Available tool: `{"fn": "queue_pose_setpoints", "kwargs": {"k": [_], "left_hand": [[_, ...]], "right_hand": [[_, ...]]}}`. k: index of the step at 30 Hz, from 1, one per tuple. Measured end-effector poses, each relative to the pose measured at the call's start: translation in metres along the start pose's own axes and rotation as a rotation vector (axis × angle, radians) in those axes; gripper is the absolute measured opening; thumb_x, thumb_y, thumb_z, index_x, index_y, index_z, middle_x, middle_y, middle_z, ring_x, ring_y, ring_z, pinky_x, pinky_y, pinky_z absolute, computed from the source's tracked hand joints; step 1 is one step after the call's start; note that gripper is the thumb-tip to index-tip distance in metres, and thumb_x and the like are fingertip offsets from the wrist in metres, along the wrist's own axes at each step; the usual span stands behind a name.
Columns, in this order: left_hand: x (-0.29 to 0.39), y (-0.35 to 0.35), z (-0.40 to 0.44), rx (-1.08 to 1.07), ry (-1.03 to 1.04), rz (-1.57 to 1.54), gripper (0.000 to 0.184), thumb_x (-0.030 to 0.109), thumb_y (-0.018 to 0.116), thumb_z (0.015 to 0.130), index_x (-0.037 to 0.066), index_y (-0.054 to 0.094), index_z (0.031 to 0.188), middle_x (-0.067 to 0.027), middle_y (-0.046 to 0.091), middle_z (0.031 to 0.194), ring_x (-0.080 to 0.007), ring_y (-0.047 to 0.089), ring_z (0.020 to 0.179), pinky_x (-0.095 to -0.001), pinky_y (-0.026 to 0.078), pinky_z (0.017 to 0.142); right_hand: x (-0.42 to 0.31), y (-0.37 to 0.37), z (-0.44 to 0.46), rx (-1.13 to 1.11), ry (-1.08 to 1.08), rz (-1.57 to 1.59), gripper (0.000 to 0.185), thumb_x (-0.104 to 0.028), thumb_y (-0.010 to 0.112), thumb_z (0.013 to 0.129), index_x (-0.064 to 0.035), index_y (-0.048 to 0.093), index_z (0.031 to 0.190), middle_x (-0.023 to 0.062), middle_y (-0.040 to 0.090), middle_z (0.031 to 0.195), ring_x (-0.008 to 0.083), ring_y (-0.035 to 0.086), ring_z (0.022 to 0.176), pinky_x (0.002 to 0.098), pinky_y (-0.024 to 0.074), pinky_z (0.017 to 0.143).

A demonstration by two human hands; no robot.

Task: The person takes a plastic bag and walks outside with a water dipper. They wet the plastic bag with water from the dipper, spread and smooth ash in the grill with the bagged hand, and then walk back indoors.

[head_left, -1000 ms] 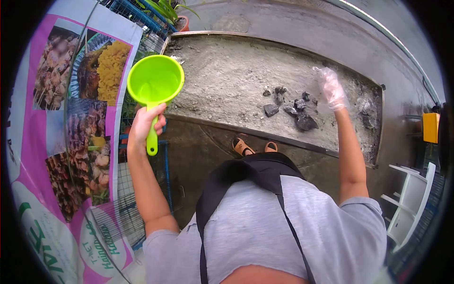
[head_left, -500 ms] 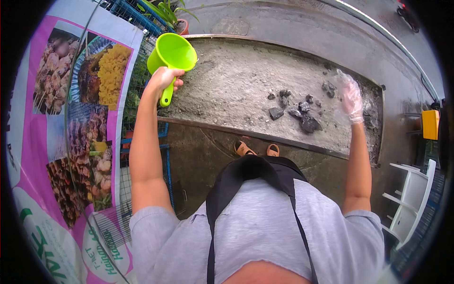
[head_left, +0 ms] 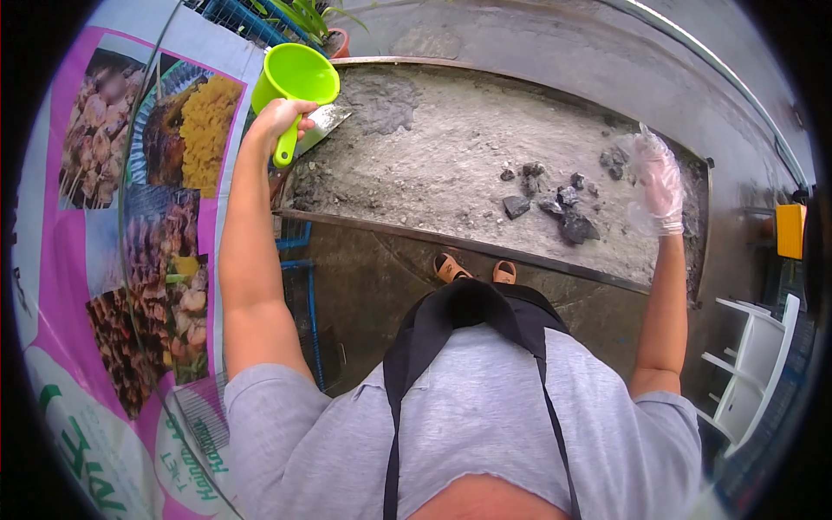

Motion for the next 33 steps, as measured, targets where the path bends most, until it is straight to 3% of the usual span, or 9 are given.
{"fn": "queue_pose_setpoints", "kwargs": {"k": [3, 7, 9, 16, 22, 24, 28, 30, 33], "left_hand": [[-0.011, -0.006, -0.007, -0.033, -0.013, 0.017, 0.016, 0.016, 0.059, 0.085, 0.001, 0.059, 0.092, -0.005, 0.058, 0.074, -0.0098, 0.053, 0.056, -0.0239, 0.044, 0.047], [-0.023, -0.011, -0.027, -0.019, -0.013, 0.073, 0.017, 0.017, 0.06, 0.084, 0.0, 0.058, 0.088, -0.0048, 0.057, 0.07, -0.0097, 0.054, 0.055, -0.0241, 0.044, 0.046], [-0.03, -0.011, -0.038, -0.014, -0.02, 0.083, 0.017, 0.019, 0.06, 0.084, 0.002, 0.058, 0.086, -0.0033, 0.056, 0.067, -0.0079, 0.051, 0.052, -0.0229, 0.041, 0.044], [-0.05, -0.016, -0.087, 0.017, -0.062, 0.108, 0.019, 0.021, 0.059, 0.084, 0.003, 0.058, 0.088, -0.0032, 0.055, 0.059, -0.008, 0.047, 0.047, -0.0245, 0.04, 0.043], [-0.065, -0.019, -0.125, 0.023, -0.093, 0.188, 0.025, 0.022, 0.06, 0.083, -0.002, 0.06, 0.09, -0.0086, 0.058, 0.062, -0.0133, 0.053, 0.05, -0.0287, 0.044, 0.044], [-0.071, -0.018, -0.136, 0.027, -0.101, 0.195, 0.026, 0.023, 0.06, 0.083, -0.002, 0.06, 0.089, -0.0089, 0.058, 0.062, -0.0137, 0.053, 0.049, -0.029, 0.044, 0.044], [-0.083, -0.013, -0.151, 0.03, -0.127, 0.202, 0.026, 0.023, 0.061, 0.082, -0.002, 0.061, 0.088, -0.0087, 0.059, 0.061, -0.0142, 0.053, 0.047, -0.0281, 0.045, 0.044], [-0.081, -0.005, -0.157, 0.026, -0.114, 0.213, 0.026, 0.023, 0.061, 0.082, -0.003, 0.061, 0.088, -0.0094, 0.059, 0.062, -0.0145, 0.054, 0.047, -0.0279, 0.045, 0.044], [-0.079, 0.009, -0.157, 0.004, -0.109, 0.233, 0.026, 0.023, 0.061, 0.082, -0.002, 0.059, 0.088, -0.0086, 0.058, 0.06, -0.0138, 0.052, 0.046, -0.0278, 0.044, 0.042]], "right_hand": [[-0.004, 0.007, 0.002, -0.049, 0.119, 0.094, 0.046, -0.019, 0.05, 0.083, -0.0052, 0.053, 0.126, -0.0027, 0.06, 0.105, 0.0054, 0.047, 0.073, 0.0197, 0.0396, 0.062], [-0.024, 0.013, 0.01, -0.076, 0.045, -0.009, 0.046, -0.021, 0.049, 0.083, -0.0056, 0.053, 0.126, -0.0032, 0.059, 0.105, 0.006, 0.046, 0.072, 0.0196, 0.0391, 0.061], [-0.033, 0.018, 0.009, -0.091, 0.146, 0.041, 0.038, -0.031, 0.049, 0.093, -0.0001, 0.058, 0.113, 0.0054, 0.061, 0.097, 0.0102, 0.054, 0.083, 0.0231, 0.0434, 0.073], [-0.057, 0.032, 0.013, -0.143, 0.08, 0.147, 0.037, -0.022, 0.047, 0.091, -0.0011, 0.055, 0.12, 0.0077, 0.06, 0.113, 0.0145, 0.056, 0.099, 0.0263, 0.0441, 0.085], [-0.076, 0.033, 0.014, -0.189, -0.304, 0.187, 0.037, -0.014, 0.044, 0.089, 0.0018, 0.053, 0.122, 0.0099, 0.058, 0.119, 0.02, 0.054, 0.111, 0.031, 0.0424, 0.094], [-0.064, 0.033, 0.019, -0.258, 0.022, 0.347, 0.039, -0.014, 0.046, 0.087, 0.0011, 0.051, 0.123, 0.0125, 0.052, 0.126, 0.0225, 0.05, 0.115, 0.0358, 0.0425, 0.094], [-0.075, 0.029, 0.018, -0.272, -0.148, 0.215, 0.039, -0.012, 0.046, 0.088, 0.0028, 0.049, 0.124, 0.0123, 0.053, 0.126, 0.0231, 0.051, 0.115, 0.0353, 0.0422, 0.096], [-0.067, 0.027, 0.02, -0.221, 0.035, 0.315, 0.041, -0.013, 0.045, 0.09, 0.0036, 0.045, 0.127, 0.0122, 0.054, 0.125, 0.0231, 0.051, 0.116, 0.0356, 0.0416, 0.098], [-0.063, 0.017, 0.019, -0.244, 0.021, 0.331, 0.043, -0.014, 0.046, 0.091, 0.0029, 0.042, 0.13, 0.013, 0.053, 0.127, 0.0226, 0.051, 0.117, 0.0353, 0.0407, 0.099]]}}
Point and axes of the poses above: each hand's wrist, its own z-axis towards the middle knuckle, its own y-axis out of the palm, x = y × z, the point moved 7 cm from there along z, towards the middle knuckle
